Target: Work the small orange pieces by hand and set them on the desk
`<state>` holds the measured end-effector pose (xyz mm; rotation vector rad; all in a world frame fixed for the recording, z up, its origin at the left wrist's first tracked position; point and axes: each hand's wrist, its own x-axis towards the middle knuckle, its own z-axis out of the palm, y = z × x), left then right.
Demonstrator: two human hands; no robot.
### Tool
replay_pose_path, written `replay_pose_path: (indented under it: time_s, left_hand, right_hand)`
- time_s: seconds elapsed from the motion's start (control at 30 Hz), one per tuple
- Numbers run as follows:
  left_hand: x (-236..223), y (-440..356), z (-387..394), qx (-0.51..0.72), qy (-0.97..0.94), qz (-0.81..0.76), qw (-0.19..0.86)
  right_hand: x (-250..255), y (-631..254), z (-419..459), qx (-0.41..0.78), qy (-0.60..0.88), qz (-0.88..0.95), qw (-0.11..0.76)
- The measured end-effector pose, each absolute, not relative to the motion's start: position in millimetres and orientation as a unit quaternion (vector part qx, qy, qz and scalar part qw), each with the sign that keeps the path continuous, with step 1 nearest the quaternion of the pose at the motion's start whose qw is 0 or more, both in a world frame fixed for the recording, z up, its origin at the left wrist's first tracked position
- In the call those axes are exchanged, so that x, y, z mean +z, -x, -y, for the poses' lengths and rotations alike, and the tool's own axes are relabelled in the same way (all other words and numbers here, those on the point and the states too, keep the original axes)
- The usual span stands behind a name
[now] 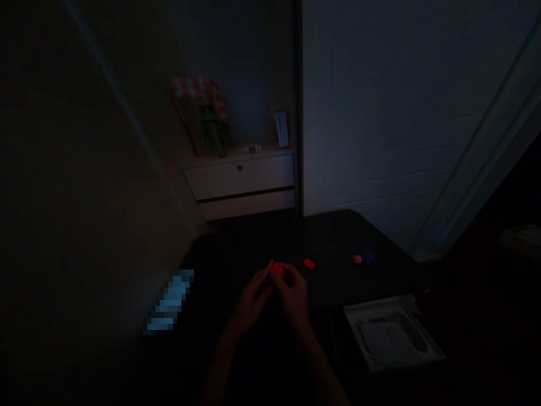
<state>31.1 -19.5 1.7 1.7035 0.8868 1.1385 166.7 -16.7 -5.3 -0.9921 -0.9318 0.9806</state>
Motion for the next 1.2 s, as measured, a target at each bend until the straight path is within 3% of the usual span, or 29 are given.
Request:
replay_pose_path:
  time_s: [1.2]
  left_hand:
    - [-1.5,-31.1,13.0,0.547,-0.604,-0.41,0.41]
  right_hand:
    - [5.9,-162.1,20.1,0.433,0.438,0.448,0.648]
